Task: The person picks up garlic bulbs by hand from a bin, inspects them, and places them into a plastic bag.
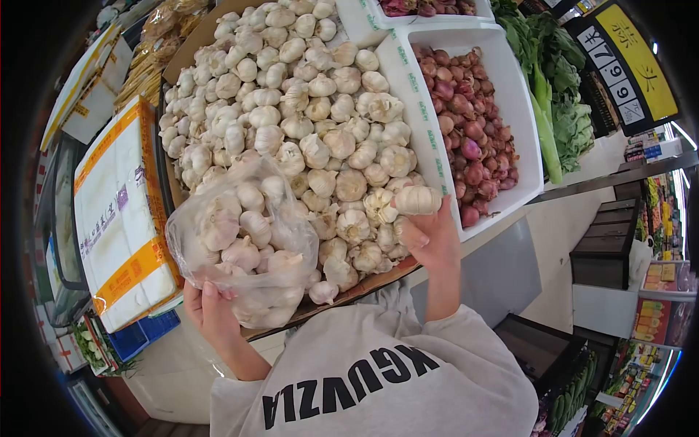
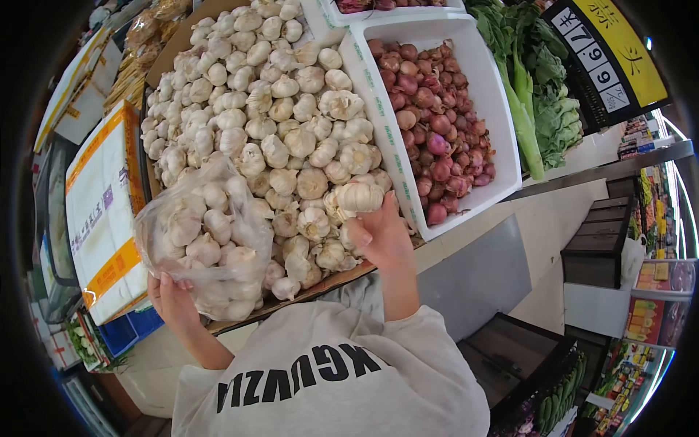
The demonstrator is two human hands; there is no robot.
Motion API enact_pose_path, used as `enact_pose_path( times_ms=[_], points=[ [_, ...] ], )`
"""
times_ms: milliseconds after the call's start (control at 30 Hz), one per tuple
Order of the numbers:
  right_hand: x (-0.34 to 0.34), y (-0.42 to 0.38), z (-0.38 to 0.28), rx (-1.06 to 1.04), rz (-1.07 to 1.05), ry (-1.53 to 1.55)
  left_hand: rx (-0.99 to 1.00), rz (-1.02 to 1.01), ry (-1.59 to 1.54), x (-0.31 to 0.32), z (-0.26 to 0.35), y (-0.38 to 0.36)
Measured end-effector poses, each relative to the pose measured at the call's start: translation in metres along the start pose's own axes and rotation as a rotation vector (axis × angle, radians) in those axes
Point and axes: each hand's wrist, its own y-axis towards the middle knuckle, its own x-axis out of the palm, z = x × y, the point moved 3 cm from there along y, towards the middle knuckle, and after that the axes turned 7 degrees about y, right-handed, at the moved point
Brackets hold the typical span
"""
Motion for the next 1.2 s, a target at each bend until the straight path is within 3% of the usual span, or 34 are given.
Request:
enact_pose_path(
  times_ms=[133, 200, 333, 500, 567, 633, 700, 800, 833, 900, 933, 1000, 1033, 1100, 1200],
  points=[
    [0.007, 0.006, 0.021, 0.099, 0.043, 0.106, 0.015, 0.048, -0.044, -0.003, -0.003, -0.002],
    [0.009, 0.008, 0.031, 0.180, 0.112, 0.409, 0.030, 0.036, -0.051, -0.001, -0.003, -0.002],
    [0.012, 0.014, 0.050, 0.199, 0.154, 0.332, -0.006, 0.038, -0.019, 0.000, -0.001, -0.003],
    [0.026, 0.024, 0.078, 0.209, -0.004, -0.222, 0.022, -0.027, -0.069, 0.002, 0.001, -0.002],
    [0.037, 0.026, 0.087, 0.242, -0.053, -0.235, -0.001, 0.003, -0.058, 0.001, 0.003, -0.004],
    [0.051, 0.031, 0.094, 0.184, -0.174, -0.654, -0.012, 0.000, -0.051, 0.001, 0.002, -0.006],
    [0.065, 0.034, 0.100, 0.159, -0.193, -0.670, -0.001, 0.001, -0.061, 0.001, 0.001, -0.008],
    [0.070, 0.040, 0.108, -0.300, -0.382, -1.254, 0.012, 0.000, -0.067, 0.000, 0.000, -0.009],
    [0.071, 0.040, 0.111, -0.302, -0.377, -1.254, 0.013, 0.004, -0.064, 0.000, -0.001, -0.010],
    [0.076, 0.036, 0.120, -0.389, -0.458, -1.561, 0.008, 0.013, -0.069, -0.001, -0.002, -0.010],
    [0.076, 0.035, 0.119, -0.393, -0.443, -1.572, 0.006, 0.025, -0.074, -0.002, -0.003, -0.010],
    [0.073, 0.033, 0.119, -0.137, -0.422, -1.409, 0.005, 0.053, -0.075, -0.001, -0.003, -0.012],
    [0.069, 0.034, 0.116, -0.145, -0.405, -1.420, 0.013, 0.095, -0.065, -0.002, -0.003, -0.012],
    [0.062, 0.036, 0.111, -0.368, -0.502, -1.642, 0.031, 0.060, -0.092, -0.006, -0.008, -0.012],
    [0.056, 0.034, 0.107, -0.341, -0.485, -1.713, 0.074, -0.012, -0.085, -0.006, -0.006, -0.008]
  ],
)
